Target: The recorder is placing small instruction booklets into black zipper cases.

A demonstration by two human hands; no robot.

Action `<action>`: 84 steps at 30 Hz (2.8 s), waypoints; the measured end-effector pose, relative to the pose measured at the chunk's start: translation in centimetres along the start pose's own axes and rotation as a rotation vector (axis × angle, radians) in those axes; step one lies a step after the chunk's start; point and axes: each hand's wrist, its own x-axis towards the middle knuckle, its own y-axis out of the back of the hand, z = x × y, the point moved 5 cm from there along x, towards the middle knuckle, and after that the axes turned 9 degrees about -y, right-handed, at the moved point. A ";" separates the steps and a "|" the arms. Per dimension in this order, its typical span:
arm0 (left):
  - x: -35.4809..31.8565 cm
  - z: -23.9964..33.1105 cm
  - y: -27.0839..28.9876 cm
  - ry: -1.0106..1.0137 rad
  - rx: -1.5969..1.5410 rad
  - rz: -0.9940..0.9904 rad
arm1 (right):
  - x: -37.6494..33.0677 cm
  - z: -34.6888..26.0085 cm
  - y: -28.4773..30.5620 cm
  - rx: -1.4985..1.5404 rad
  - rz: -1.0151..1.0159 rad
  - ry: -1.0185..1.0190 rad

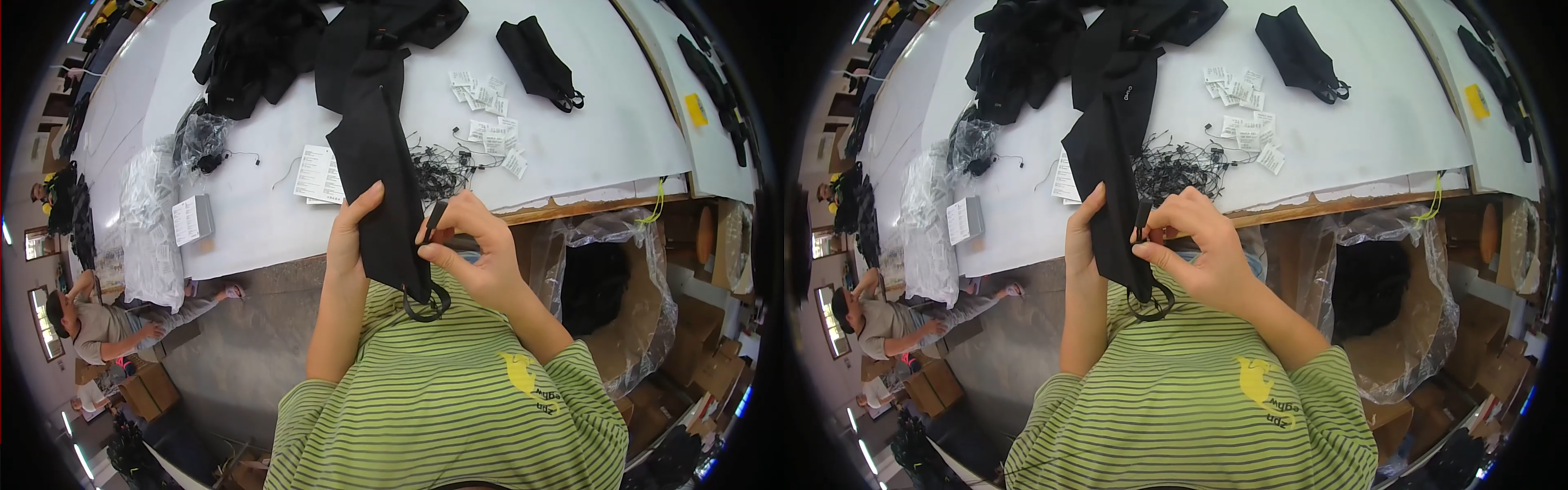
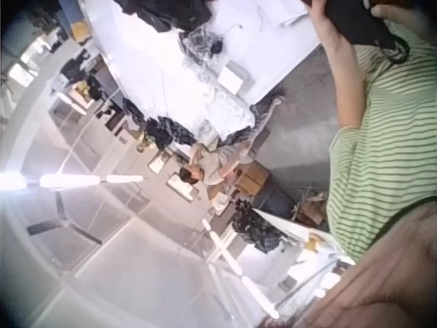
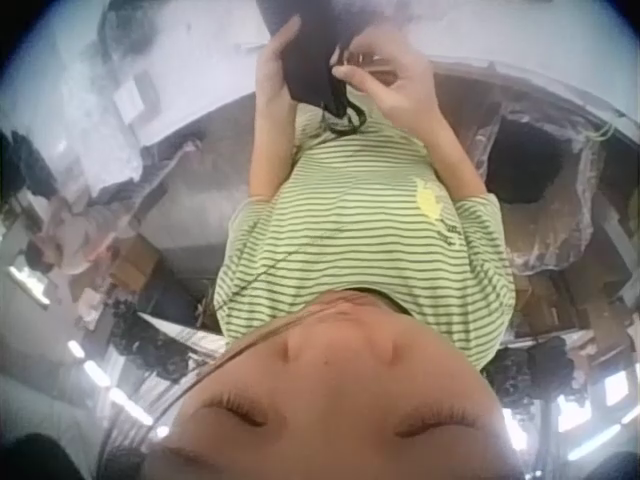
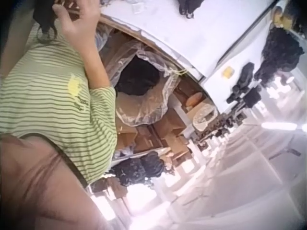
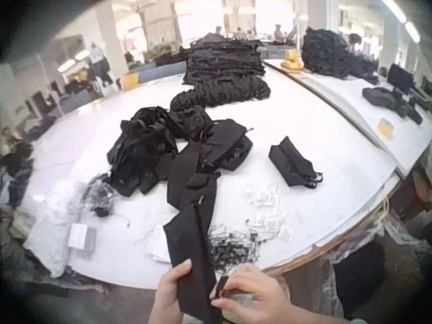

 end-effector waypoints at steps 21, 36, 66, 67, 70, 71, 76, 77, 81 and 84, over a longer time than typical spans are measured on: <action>1.0 1.3 0.8 -0.232 0.142 0.216 | -0.2 -1.3 1.3 -0.531 0.154 0.134; -2.0 5.3 -0.1 -0.787 1.039 -0.018 | 1.9 2.8 3.7 0.021 0.001 -0.120; -15.1 6.5 -22.8 -1.471 1.331 -1.361 | 16.0 15.0 29.7 -1.059 0.528 -0.157; -15.4 6.8 -22.6 -1.348 1.410 -1.268 | 16.2 17.2 30.6 -0.992 0.544 -0.160; -16.8 6.9 -21.9 -1.260 1.477 -1.037 | 15.9 18.2 31.1 -0.766 0.653 -0.279; -16.9 7.0 -21.7 -1.204 1.495 -0.946 | 14.8 19.0 32.4 -0.762 0.777 -0.318; -16.8 7.7 -20.0 -1.488 1.263 -0.646 | 14.8 17.4 32.0 -0.731 0.928 -0.273; -16.7 7.7 -18.6 -1.491 1.260 -0.651 | 15.2 17.0 32.0 -0.731 0.934 -0.270; -14.3 8.3 -11.7 -1.479 1.098 -0.644 | 15.8 16.3 30.4 -0.638 0.782 -0.302; -5.0 11.2 -5.8 -1.070 1.449 -0.116 | 14.6 14.7 30.5 -1.091 0.967 0.079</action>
